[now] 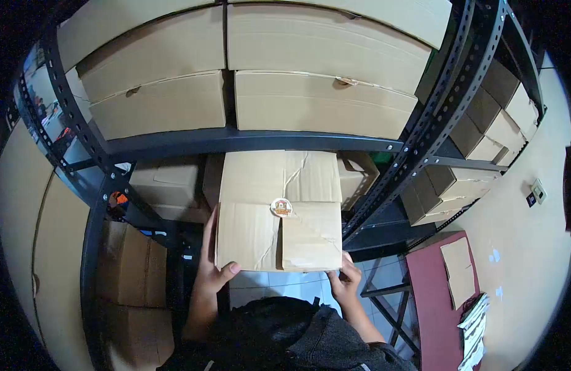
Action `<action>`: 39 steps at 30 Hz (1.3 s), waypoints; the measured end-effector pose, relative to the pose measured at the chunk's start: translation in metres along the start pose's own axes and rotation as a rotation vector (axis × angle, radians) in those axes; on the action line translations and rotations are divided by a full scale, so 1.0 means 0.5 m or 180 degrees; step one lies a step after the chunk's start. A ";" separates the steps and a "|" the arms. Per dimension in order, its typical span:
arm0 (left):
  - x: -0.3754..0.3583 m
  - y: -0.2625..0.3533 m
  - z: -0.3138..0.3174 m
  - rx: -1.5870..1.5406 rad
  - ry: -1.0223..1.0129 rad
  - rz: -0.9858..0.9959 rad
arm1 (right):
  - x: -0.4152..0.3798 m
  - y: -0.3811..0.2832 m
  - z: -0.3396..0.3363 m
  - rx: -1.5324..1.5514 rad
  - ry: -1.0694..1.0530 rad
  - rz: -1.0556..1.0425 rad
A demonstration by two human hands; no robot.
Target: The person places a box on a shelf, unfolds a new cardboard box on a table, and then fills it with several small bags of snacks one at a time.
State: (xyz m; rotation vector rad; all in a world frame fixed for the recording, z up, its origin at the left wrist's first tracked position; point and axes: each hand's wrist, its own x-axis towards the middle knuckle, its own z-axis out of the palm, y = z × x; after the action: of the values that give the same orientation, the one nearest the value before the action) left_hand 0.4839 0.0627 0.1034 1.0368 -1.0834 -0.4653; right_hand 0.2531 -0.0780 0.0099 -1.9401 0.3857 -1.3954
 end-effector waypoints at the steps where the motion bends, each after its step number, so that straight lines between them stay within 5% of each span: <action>1: 0.004 -0.006 -0.009 0.0011 -0.0106 0.0107 | 0.009 -0.008 0.003 0.0015 0.0035 -0.0034; 9: 0.029 -0.036 -0.056 -0.0210 0.0080 -0.0383 | 0.081 -0.020 0.045 -0.0080 0.0159 -0.0223; 15: 0.111 -0.053 -0.067 -0.0286 0.0116 0.0066 | 0.185 0.025 0.097 -0.0310 0.0289 -0.0394; 19: 0.119 -0.117 -0.076 0.0437 -0.0017 0.0469 | 0.191 0.094 0.120 0.0321 0.0475 0.0350; 26: 0.119 -0.113 -0.096 0.0315 0.0049 0.0031 | 0.184 0.089 0.138 -0.0140 0.0410 -0.0133; 39: 0.193 -0.124 -0.144 0.1025 0.0298 -0.0173 | 0.270 0.090 0.208 0.0159 0.0515 0.0132</action>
State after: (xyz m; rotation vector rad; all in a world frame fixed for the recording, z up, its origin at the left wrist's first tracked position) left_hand 0.5996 -0.0064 0.0911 1.3604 -1.0695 -0.2866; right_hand 0.4056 -0.1531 0.0565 -1.7752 0.4597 -1.5253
